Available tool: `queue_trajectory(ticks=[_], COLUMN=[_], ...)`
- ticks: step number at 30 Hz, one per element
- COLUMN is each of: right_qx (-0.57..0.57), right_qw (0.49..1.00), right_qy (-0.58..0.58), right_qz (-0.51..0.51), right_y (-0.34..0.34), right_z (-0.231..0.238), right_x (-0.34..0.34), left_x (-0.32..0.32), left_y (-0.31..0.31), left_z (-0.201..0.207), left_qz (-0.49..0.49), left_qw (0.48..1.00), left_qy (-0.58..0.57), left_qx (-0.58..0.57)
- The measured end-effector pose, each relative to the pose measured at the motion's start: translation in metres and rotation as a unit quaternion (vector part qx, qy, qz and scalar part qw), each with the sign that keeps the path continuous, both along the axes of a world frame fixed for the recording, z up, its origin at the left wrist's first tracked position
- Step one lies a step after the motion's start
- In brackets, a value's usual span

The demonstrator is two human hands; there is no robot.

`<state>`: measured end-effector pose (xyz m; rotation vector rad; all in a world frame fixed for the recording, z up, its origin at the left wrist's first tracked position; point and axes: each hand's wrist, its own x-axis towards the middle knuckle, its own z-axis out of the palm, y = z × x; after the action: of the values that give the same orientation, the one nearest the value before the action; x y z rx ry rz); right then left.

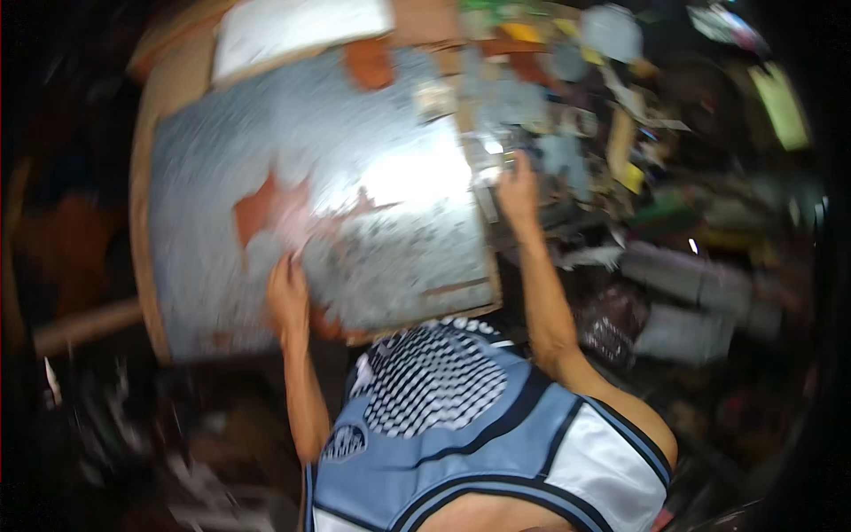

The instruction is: Cutting out shoe component pieces from leather using a cardboard template and a utility knife.

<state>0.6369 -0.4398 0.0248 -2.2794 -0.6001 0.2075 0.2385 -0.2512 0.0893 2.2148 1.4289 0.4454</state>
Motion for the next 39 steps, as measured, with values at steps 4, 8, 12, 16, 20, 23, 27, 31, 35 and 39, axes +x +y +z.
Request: queue_trajectory(ticks=[4, 8, 12, 16, 20, 23, 27, 31, 35, 39], right_qx=[0.004, 0.035, -0.006, 0.011, -0.035, -0.057, -0.08, -0.136, 0.03, -0.013], right_qw=[0.96, 0.877, 0.85, 0.855, 0.86, 0.864, 0.865, 0.872, 0.918, 0.907], right_qy=[0.153, 0.0, 0.005, -0.034, -0.068, -0.064, -0.062, -0.013, -0.026, -0.05], right_qz=[0.236, 0.479, 0.527, 0.517, 0.505, 0.495, 0.491, 0.47, 0.395, 0.417], right_y=[0.058, 0.117, 0.164, 0.189, 0.191, 0.186, 0.156, 0.131, 0.166, 0.23], right_z=[0.077, 0.062, 0.06, 0.053, 0.054, 0.062, 0.072, 0.079, 0.059, 0.058], right_x=[-0.089, -0.186, -0.227, -0.243, -0.251, -0.255, -0.253, -0.243, -0.227, -0.213], left_x=[0.004, -0.005, -0.018, -0.019, -0.014, -0.015, -0.018, -0.018, -0.014, -0.018], left_y=[0.035, 0.054, 0.065, 0.073, 0.074, 0.078, 0.08, 0.084, 0.074, 0.048], left_z=[-0.01, -0.019, -0.04, -0.047, -0.051, -0.051, -0.052, -0.051, -0.044, -0.037], left_qz=[-0.013, -0.02, -0.038, -0.028, -0.009, -0.008, -0.004, -0.018, -0.029, -0.047], left_qw=[1.0, 0.995, 0.996, 0.996, 0.996, 0.996, 0.996, 0.996, 0.993, 0.989], left_qy=[-0.02, 0.046, 0.031, 0.034, 0.035, 0.027, 0.02, 0.013, 0.01, 0.045], left_qx=[-0.015, 0.085, 0.078, 0.077, 0.082, 0.087, 0.086, 0.091, 0.113, 0.13])
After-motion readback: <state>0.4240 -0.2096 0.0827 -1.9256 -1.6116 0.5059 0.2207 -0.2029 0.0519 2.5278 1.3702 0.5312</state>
